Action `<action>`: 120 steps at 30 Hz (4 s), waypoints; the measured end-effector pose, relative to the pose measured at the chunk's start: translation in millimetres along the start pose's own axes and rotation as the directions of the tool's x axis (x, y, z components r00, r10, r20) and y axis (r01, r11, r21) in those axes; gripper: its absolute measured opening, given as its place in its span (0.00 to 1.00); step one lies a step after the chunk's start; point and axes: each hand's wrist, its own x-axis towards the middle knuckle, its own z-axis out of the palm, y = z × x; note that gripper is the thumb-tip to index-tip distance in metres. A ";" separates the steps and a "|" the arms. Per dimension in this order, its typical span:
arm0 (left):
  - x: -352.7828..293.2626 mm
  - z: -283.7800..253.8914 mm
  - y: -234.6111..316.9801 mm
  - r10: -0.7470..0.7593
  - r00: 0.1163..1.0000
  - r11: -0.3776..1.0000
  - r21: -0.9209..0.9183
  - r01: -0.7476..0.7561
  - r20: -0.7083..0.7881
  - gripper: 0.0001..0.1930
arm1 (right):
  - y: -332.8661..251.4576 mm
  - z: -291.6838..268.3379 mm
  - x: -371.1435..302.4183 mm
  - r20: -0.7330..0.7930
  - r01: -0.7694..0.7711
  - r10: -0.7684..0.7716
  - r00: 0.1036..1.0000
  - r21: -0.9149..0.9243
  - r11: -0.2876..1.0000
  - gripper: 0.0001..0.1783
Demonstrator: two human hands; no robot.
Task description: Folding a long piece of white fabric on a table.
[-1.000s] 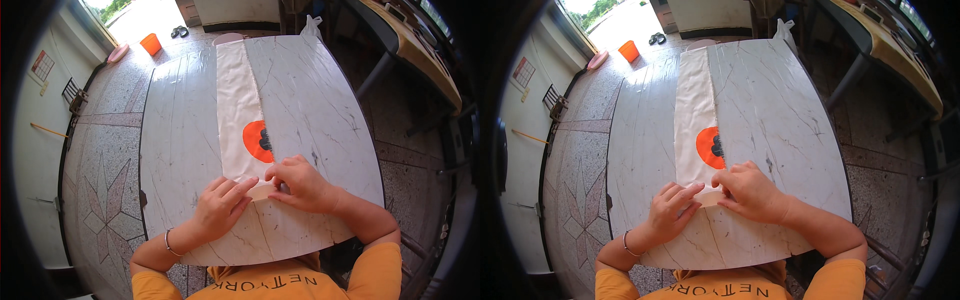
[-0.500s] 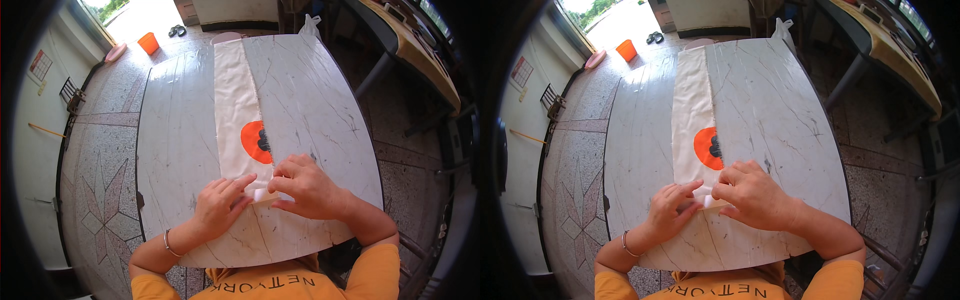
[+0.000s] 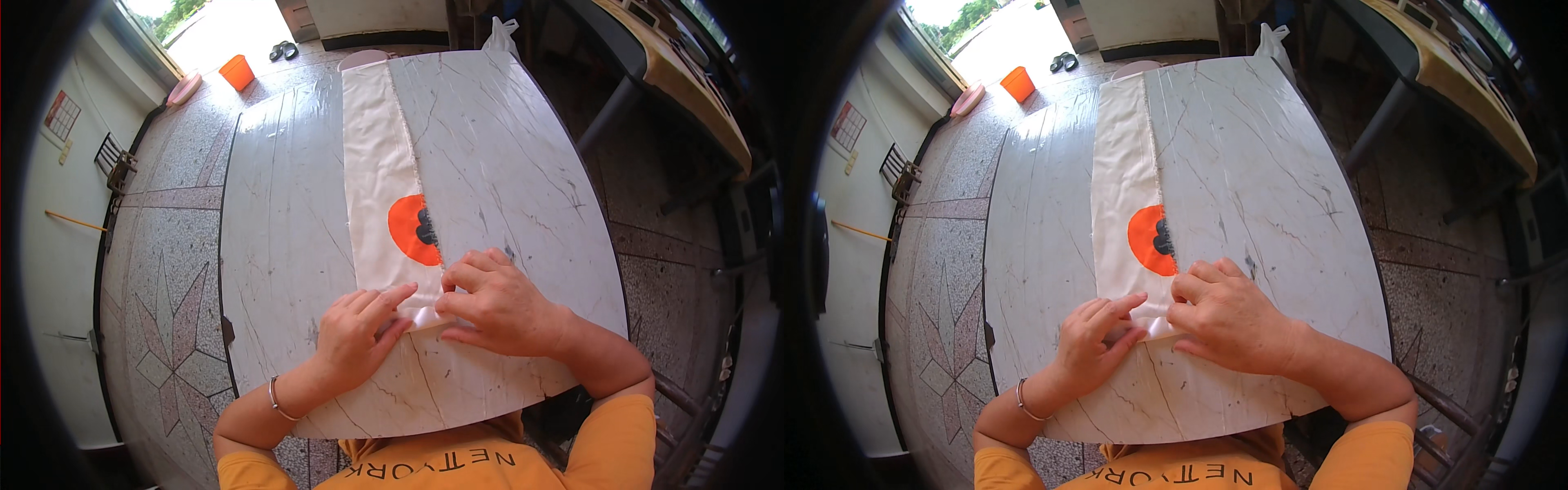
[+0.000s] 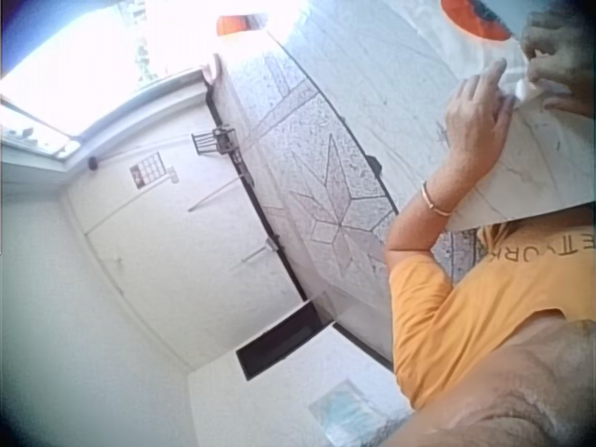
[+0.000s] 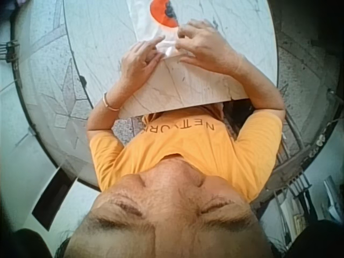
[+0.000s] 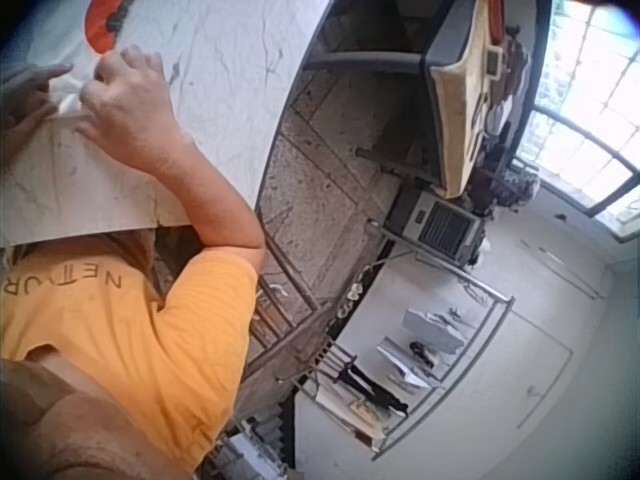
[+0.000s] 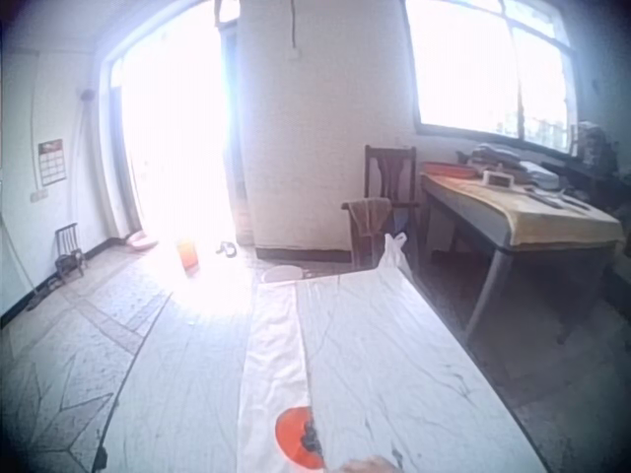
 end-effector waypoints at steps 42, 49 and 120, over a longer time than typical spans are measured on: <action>-9.0 -25.0 7.4 -0.154 0.987 0.982 0.117 0.148 0.049 0.16 | 4.4 -4.6 -0.7 0.032 -0.013 0.013 0.999 0.007 1.000 0.09; -9.0 -25.9 10.2 -0.211 0.968 0.969 0.162 0.189 0.133 0.13 | 3.4 -3.0 -1.2 0.025 -0.011 0.011 1.000 -0.004 1.000 0.09; -6.7 -26.8 -4.5 0.033 0.990 0.990 0.133 -0.051 0.136 0.06 | 2.9 8.1 -0.3 -0.034 -0.133 0.137 0.990 0.104 0.986 0.03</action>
